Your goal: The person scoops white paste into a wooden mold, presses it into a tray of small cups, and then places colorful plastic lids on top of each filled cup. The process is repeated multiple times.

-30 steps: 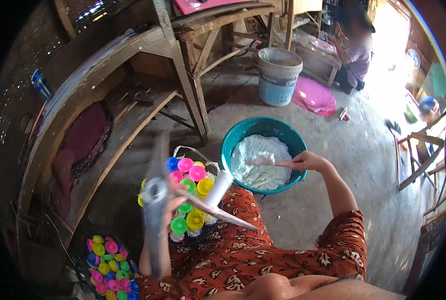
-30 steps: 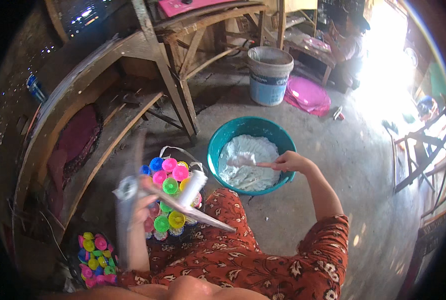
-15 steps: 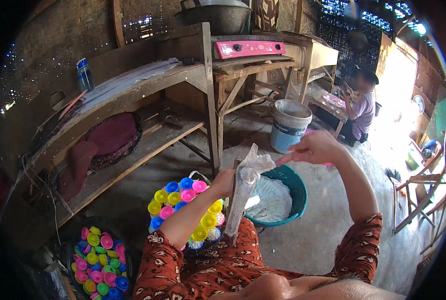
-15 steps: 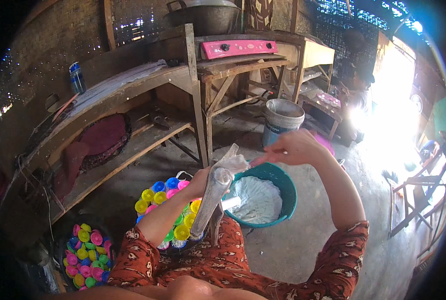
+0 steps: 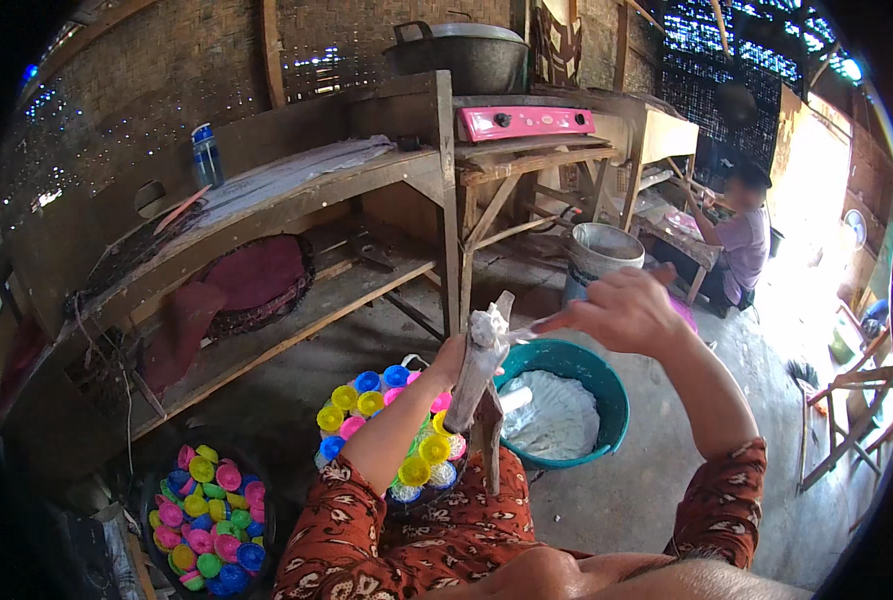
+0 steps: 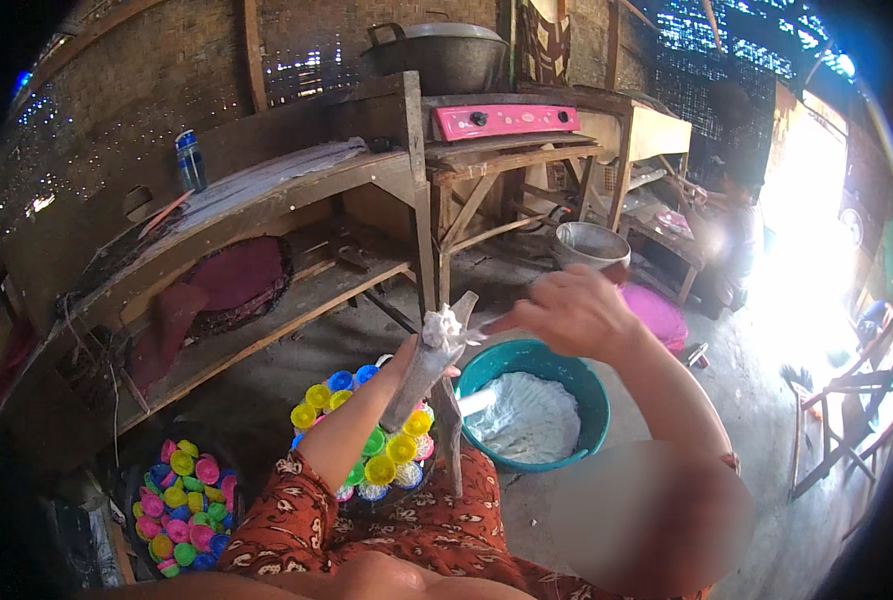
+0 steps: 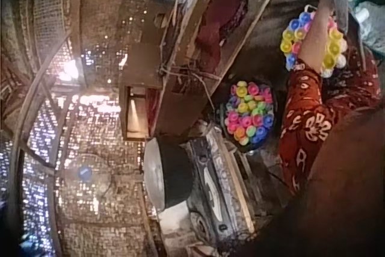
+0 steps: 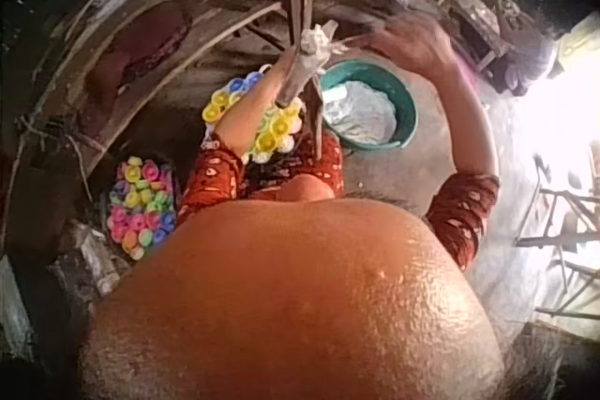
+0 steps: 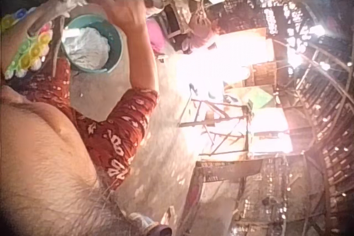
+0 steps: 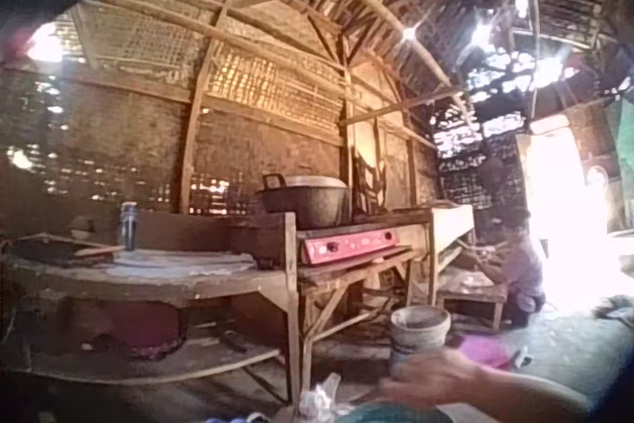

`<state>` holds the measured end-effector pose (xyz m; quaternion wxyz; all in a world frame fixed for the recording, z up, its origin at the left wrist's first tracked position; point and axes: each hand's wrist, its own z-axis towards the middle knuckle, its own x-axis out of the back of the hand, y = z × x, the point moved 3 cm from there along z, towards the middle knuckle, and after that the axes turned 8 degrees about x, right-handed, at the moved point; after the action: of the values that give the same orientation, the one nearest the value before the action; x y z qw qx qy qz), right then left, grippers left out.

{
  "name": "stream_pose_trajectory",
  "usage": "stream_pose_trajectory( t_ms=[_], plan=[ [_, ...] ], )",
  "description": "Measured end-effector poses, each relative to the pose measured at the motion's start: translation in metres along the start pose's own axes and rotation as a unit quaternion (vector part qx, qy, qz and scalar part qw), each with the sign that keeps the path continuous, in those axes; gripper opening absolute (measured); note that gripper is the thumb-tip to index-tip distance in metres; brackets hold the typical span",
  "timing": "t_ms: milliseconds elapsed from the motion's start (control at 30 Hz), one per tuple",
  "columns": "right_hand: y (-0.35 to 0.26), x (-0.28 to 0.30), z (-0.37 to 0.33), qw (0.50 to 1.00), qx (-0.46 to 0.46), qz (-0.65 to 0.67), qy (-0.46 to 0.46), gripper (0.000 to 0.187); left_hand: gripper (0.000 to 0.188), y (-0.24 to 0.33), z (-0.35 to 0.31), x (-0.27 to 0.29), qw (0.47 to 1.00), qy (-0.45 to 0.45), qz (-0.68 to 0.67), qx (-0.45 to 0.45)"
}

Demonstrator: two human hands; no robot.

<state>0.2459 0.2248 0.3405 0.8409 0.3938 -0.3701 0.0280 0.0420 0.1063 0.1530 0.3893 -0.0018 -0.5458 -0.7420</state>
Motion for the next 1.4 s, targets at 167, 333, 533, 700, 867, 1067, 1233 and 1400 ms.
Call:
stream_pose_trajectory(
  t_ms=[167, 333, 533, 700, 867, 1067, 1233, 1400],
  plan=[
    [0.019, 0.032, -0.023, 0.992, -0.119, -0.018, 0.029, 0.022, 0.036, -0.023, 0.004, 0.006, 0.992, 0.018, -0.111, 0.054],
    [0.016, 0.027, -0.013, 0.995, -0.088, -0.016, 0.033, 0.025, 0.036, -0.028, 0.000, -0.008, 0.974, -0.055, -0.072, 0.205],
    [-0.004, 0.017, -0.001, 1.000, -0.018, 0.011, -0.010, 0.012, 0.025, -0.030, -0.007, -0.016, 0.994, -0.032, 0.000, 0.106],
    [-0.036, -0.012, 0.011, 0.998, 0.039, 0.009, -0.051, 0.004, 0.022, -0.041, -0.002, -0.039, 0.989, -0.070, 0.027, 0.128],
    [-0.036, -0.020, -0.013, 0.997, -0.013, 0.039, -0.066, 0.008, 0.028, -0.040, -0.002, -0.046, 0.975, -0.127, -0.025, 0.182],
    [-0.015, -0.015, -0.090, 0.953, -0.273, 0.120, -0.047, 0.021, 0.043, -0.063, 0.017, -0.046, 0.967, -0.080, -0.077, 0.228],
    [-0.044, -0.044, -0.154, 0.765, -0.594, 0.246, -0.043, 0.023, 0.045, -0.065, 0.026, -0.051, 0.983, -0.047, -0.080, 0.162],
    [-0.081, -0.112, -0.137, 0.580, -0.647, 0.482, 0.112, 0.021, 0.037, -0.023, 0.026, -0.088, 0.981, 0.029, 0.170, 0.091]
  ],
)
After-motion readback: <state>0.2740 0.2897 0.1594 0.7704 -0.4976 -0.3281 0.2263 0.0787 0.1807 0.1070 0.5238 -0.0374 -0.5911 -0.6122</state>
